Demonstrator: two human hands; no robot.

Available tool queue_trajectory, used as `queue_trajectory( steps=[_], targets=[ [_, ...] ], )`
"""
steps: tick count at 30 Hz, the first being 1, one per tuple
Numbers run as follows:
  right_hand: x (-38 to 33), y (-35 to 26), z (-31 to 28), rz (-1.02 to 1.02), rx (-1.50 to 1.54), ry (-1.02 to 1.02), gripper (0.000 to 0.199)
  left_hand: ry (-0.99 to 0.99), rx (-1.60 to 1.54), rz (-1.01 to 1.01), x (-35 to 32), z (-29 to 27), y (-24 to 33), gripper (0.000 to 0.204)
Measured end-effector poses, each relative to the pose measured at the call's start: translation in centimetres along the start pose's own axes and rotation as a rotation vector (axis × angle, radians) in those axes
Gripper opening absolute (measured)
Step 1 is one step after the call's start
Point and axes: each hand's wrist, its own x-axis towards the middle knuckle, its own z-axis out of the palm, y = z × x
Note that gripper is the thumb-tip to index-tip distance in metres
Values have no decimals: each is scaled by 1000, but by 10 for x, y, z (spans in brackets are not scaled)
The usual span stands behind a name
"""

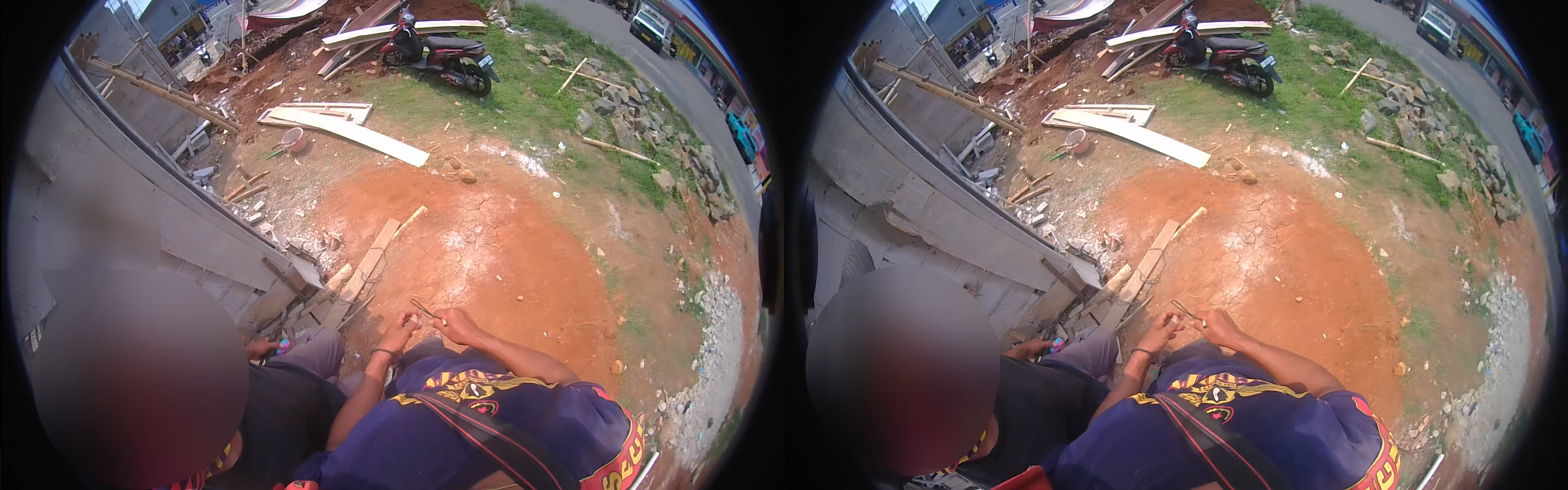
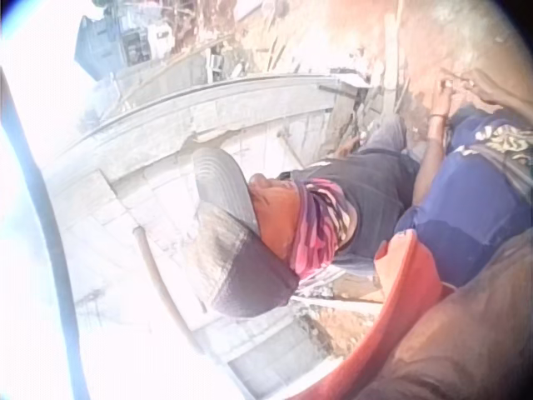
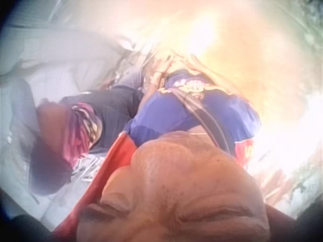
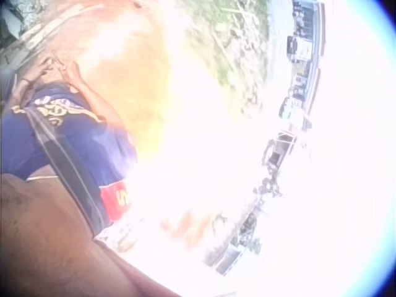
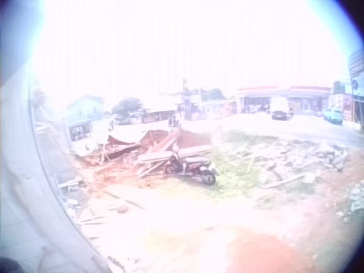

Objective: The person picks up a long wooden plank and places it on a wooden frame. They use a hammer to drive nails into the plank to secure it to the frame. The person then picks up another plank and repeats the process.

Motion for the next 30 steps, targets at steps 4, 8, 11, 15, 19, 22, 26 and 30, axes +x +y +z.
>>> queue_trajectory(
  steps=[4, 8, 11, 15, 19, 22, 26, 30],
  targets=[
    [27, 37, -29, 165, 33, -2, 24, -119, 301, -351, 17, -38, -16, 38],
    [46, 62, -41, 183, 97, 6, 25, 77, 102, -582, 6, -27, -54, 40],
    [68, 83, -43, 99, 72, -18, 24, 308, 98, -439, 5, -10, -73, 43],
    [96, 103, -46, 111, 130, -93, 23, 493, 285, -246, -3, 15, -82, 45],
    [121, 113, -72, 125, 156, -100, 23, 556, 358, -262, -6, 40, -71, 44],
    [137, 121, -101, 25, 182, -60, 24, 562, 394, -262, 8, 50, -53, 44],
    [148, 138, -138, 26, 157, -17, 25, 563, 420, -259, 30, 55, -30, 43],
    [152, 166, -171, 142, 138, -57, 25, 550, 459, -246, 56, 57, -12, 43]
  ],
)
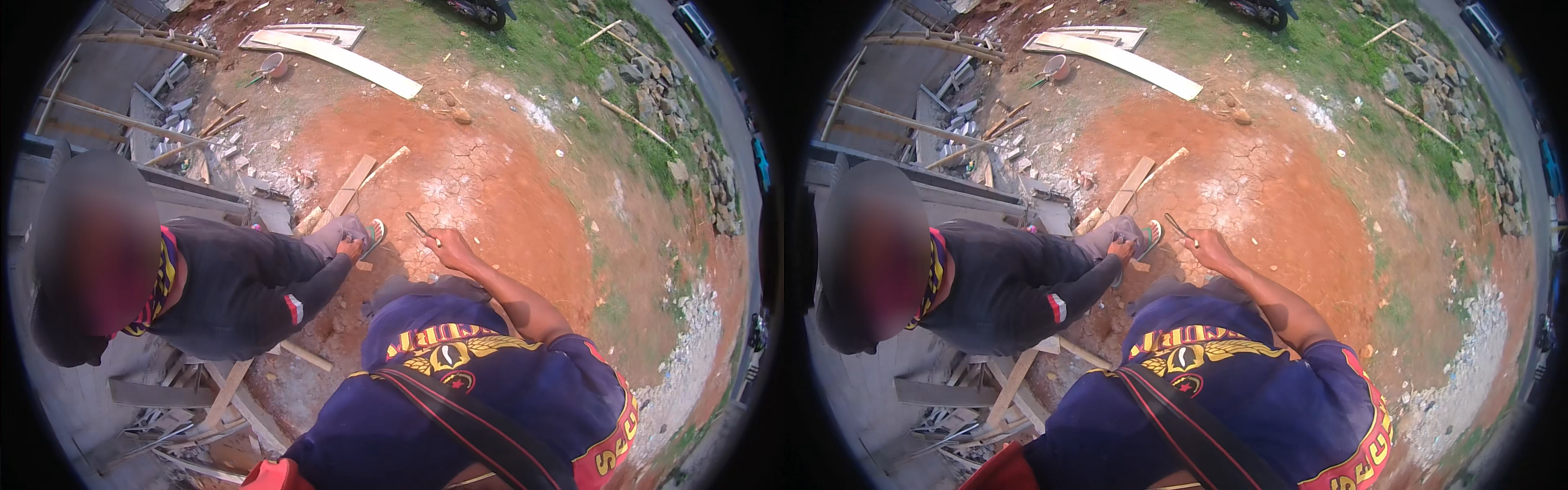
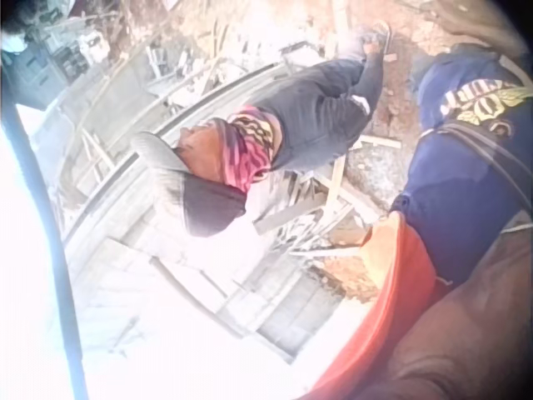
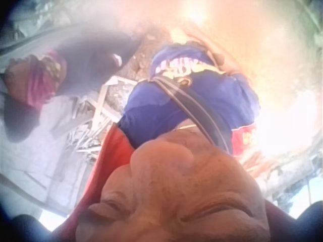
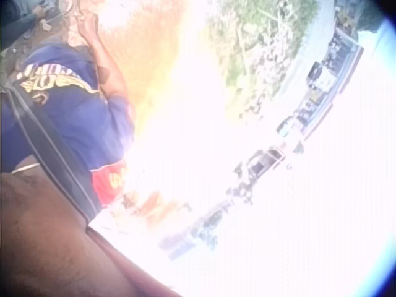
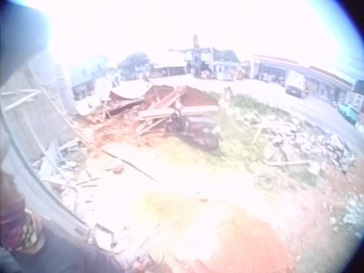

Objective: The person picks up a long wooden plank and places it on a wooden frame. They use a hammer to drive nails into the plank to secure it to the frame. The person then picks up another plank and repeats the process.

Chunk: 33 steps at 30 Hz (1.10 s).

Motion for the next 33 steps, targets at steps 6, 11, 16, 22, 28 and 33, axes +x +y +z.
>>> queue_trajectory(
  steps=[6, 11, 16, 22, 28, 33],
  targets=[
    [-4, 38, -29, 99, 118, 11, 27, -4, 26, 35, 45, 1, 36, 42],
    [-3, 58, -34, 179, 160, 31, 27, -41, 12, 53, 60, 31, 49, 41],
    [12, 70, -49, 328, 144, 82, 27, -92, -2, 96, 87, 56, 57, 40],
    [43, 105, -60, 258, 102, 159, 27, -136, -13, 176, 143, 75, 70, 40],
    [107, 144, -41, 147, -73, 145, 24, -206, -29, 330, 238, 102, 106, 39],
    [161, 143, -26, 47, -62, 57, 22, -259, -22, 377, 293, 111, 144, 38]
  ],
)
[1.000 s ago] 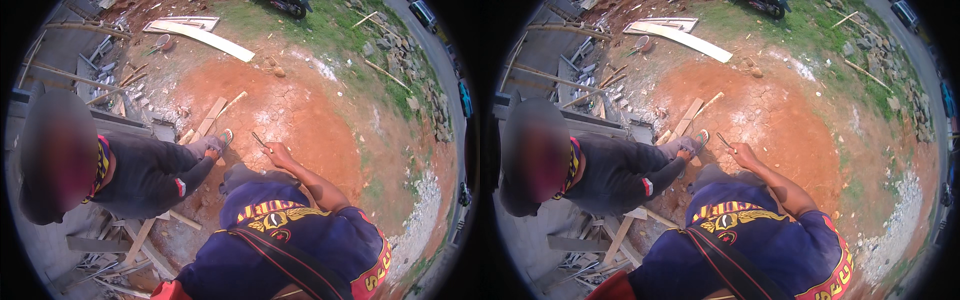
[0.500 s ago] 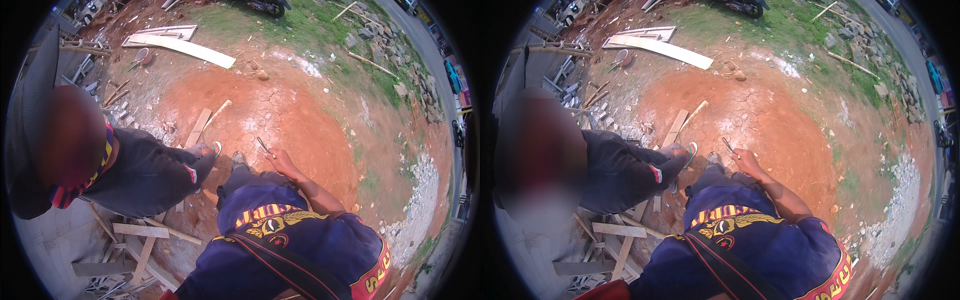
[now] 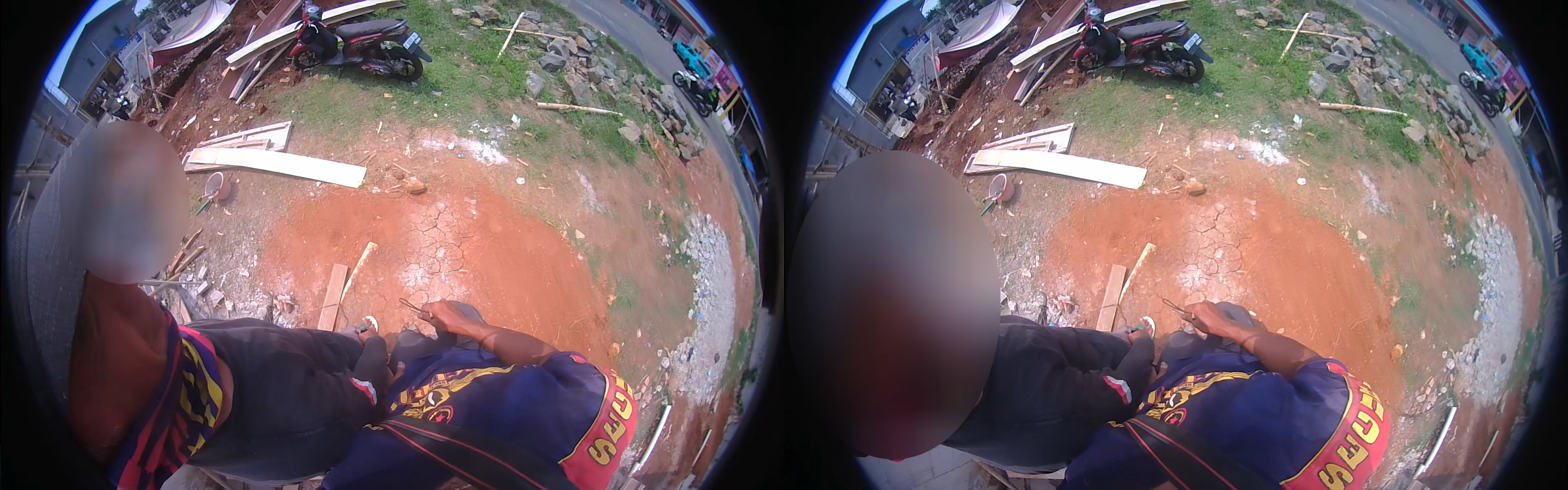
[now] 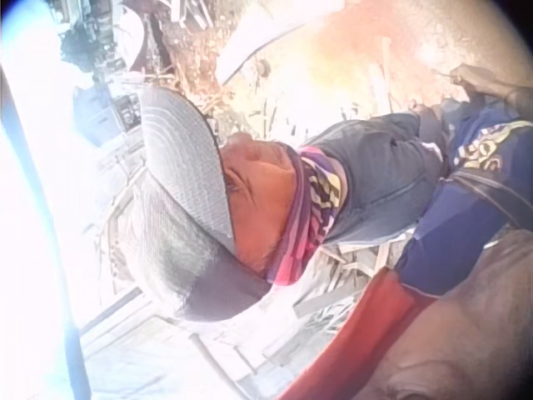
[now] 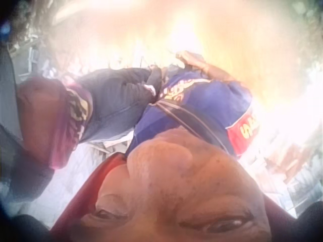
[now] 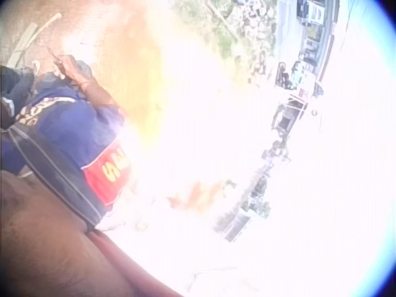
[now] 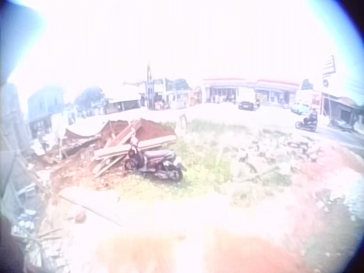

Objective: The person picks up a long wooden plank and places it on a wooden frame. They use a hammer to drive nails into the plank to secure it to the frame. The person then picks up another plank and repeats the process.

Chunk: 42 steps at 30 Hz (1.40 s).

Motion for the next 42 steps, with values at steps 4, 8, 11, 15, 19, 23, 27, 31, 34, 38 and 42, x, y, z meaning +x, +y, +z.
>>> queue_trajectory(
  steps=[4, 8, 11, 15, 19, 23, 27, 31, 34, 38, 42],
  targets=[
    [35, 3, 6, -39, 61, -66, 23, -6, -8, 1, 27, -2, 4, 38],
    [70, 13, 2, -123, 38, -147, 25, 61, -30, -5, 50, 5, 8, 37],
    [93, 10, -15, -201, 52, -166, 26, 71, -72, -40, 70, 14, 24, 37],
    [114, -1, -55, -61, 259, -218, 24, 285, -155, 100, 114, 19, 65, 32],
    [137, -10, -76, -20, 423, -279, 22, 170, -444, 71, 173, 6, 102, 28],
    [170, -10, -85, -132, 389, -275, 24, 135, -759, 42, 205, -1, 127, 26],
    [204, -9, -98, -59, 379, -406, 26, 277, -838, 38, 226, -3, 140, 24],
    [244, -7, -93, -184, 275, -350, 24, 367, -1024, -1, 257, -17, 141, 20],
    [287, 2, -82, -265, 77, -297, 26, 444, -1133, -96, 290, -41, 133, 18],
    [350, 28, -79, -285, 106, -281, 26, 403, -1022, -113, 345, -86, 103, 19],
    [431, 57, -59, -254, 102, -280, 28, 279, -918, -306, 422, -117, 57, 26]
  ],
)
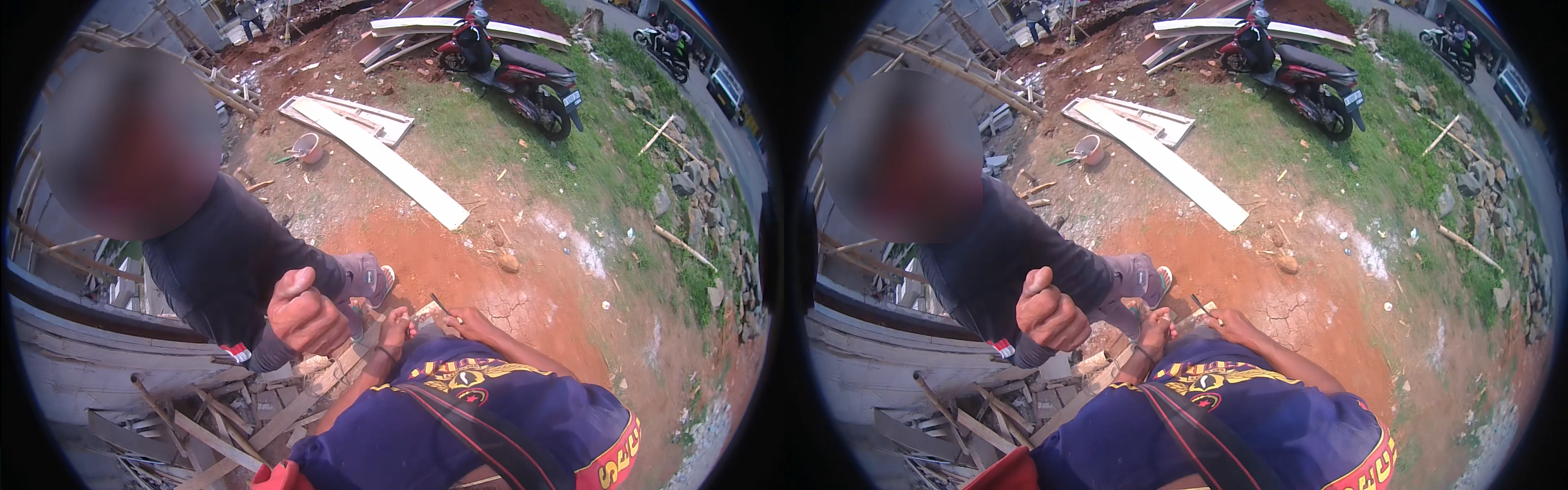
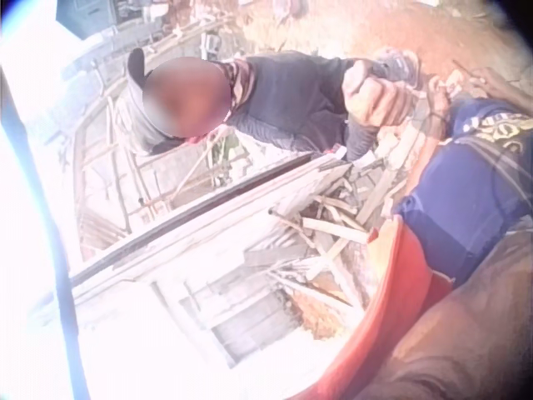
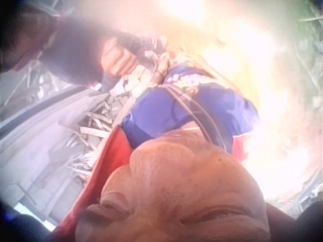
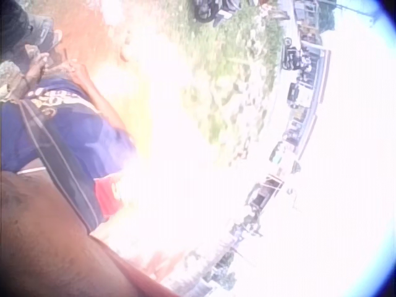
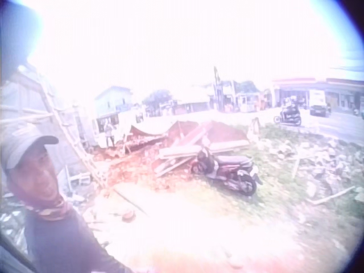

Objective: The person picks up a long wooden plank and places it on a wooden frame. They use a hammer to drive nails into the plank to secure it to the frame. The person then picks up another plank and repeats the process.

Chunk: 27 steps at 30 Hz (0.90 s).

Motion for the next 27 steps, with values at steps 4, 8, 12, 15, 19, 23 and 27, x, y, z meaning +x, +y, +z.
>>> queue_trajectory(
  steps=[4, 8, 12, 15, 19, 23, 27],
  targets=[
    [72, 66, -8, 71, -201, -65, 31, -98, -70, -38, 81, -10, 17, 32],
    [112, 122, -26, 148, 198, -134, 31, -132, -33, -147, 129, -1, 31, 23],
    [130, 164, -57, 190, -298, -127, 35, -142, -49, -165, 162, 13, 25, 21],
    [138, 209, -71, 347, -302, -116, 36, 5, -43, -103, 184, -8, 3, 22],
    [137, 297, -97, 569, -105, -109, 32, 386, 134, -141, 208, -78, -48, 14],
    [152, 370, -124, 593, -76, -117, 33, 627, 80, -375, 197, -136, -100, 5],
    [193, 395, -154, 608, -141, -136, 36, 615, 32, -375, 198, -135, -107, 3]
  ],
)
